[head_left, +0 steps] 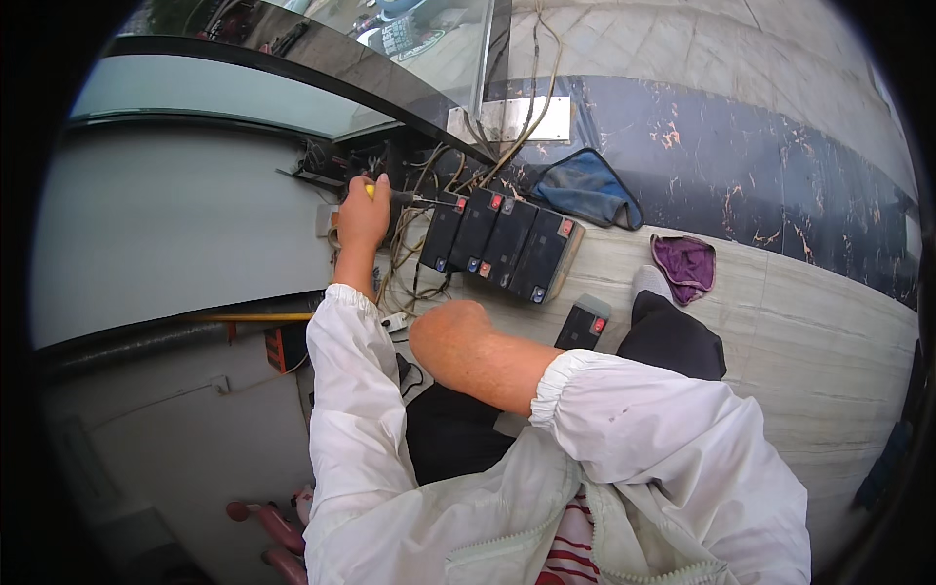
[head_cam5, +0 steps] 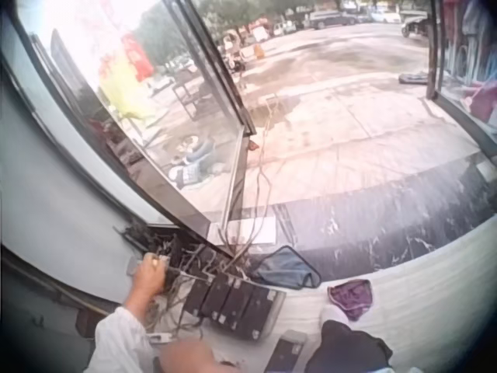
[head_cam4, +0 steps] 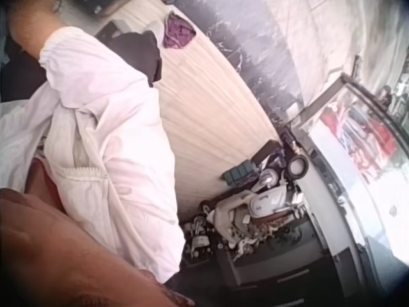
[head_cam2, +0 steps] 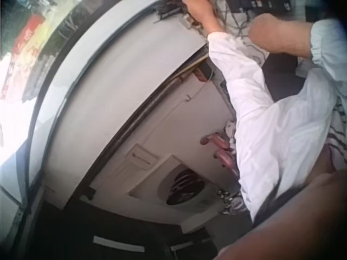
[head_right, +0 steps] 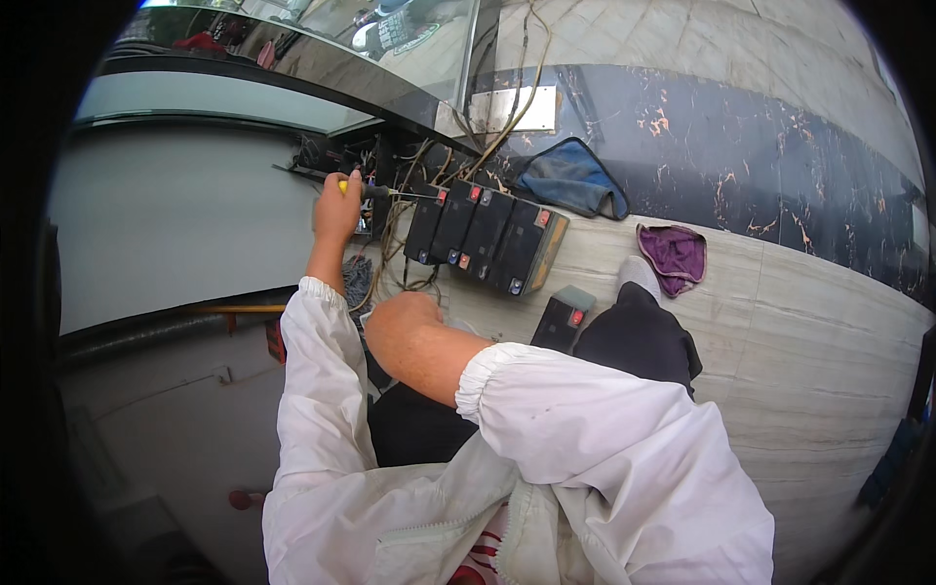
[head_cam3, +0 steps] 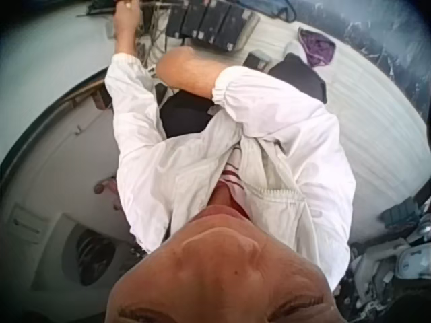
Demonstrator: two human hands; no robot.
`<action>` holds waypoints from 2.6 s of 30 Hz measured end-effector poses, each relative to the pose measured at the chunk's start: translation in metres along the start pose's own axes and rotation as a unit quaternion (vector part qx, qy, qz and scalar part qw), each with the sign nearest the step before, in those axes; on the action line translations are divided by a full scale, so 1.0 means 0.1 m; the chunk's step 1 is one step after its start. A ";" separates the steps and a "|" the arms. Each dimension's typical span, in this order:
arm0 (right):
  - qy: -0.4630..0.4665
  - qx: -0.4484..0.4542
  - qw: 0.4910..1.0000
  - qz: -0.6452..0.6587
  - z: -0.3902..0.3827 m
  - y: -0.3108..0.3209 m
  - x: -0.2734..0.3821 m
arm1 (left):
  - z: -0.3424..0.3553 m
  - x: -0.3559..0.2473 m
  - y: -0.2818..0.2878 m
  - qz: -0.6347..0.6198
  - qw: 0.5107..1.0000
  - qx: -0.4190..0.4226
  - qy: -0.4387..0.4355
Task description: The person sits on the floor and uses a screwdriver to tighten or loosen terminals on a series of connected batteries. The person adjusts connections between the batteries and nearby wiring.
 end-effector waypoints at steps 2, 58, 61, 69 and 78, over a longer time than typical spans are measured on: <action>0.010 0.012 1.000 0.000 0.02 0.06 0.10 | 0.04 -0.01 0.17 -0.010 0.986 -0.094 -0.134; -0.015 0.040 0.996 0.081 0.31 -0.20 -0.04 | -0.01 -0.19 0.14 0.017 0.998 -0.003 -0.060; -0.029 0.041 0.996 0.079 0.29 -0.22 -0.10 | -0.12 -0.29 0.15 0.093 0.996 -0.003 0.000; -0.009 0.035 0.996 0.078 0.23 -0.12 0.00 | 0.06 -0.17 0.11 -0.033 0.993 0.002 -0.116; -0.008 0.030 0.997 0.067 0.27 -0.12 0.06 | 0.15 -0.06 0.17 0.011 0.993 -0.009 -0.121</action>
Point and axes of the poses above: each hand's wrist, its own z-axis towards the middle knuckle, its own y-axis out of the back of the hand, x = y × z, the point moved 9 cm from there along z, towards the middle knuckle, and after that the axes turned 13 degrees about y, right-handed, at the moved point
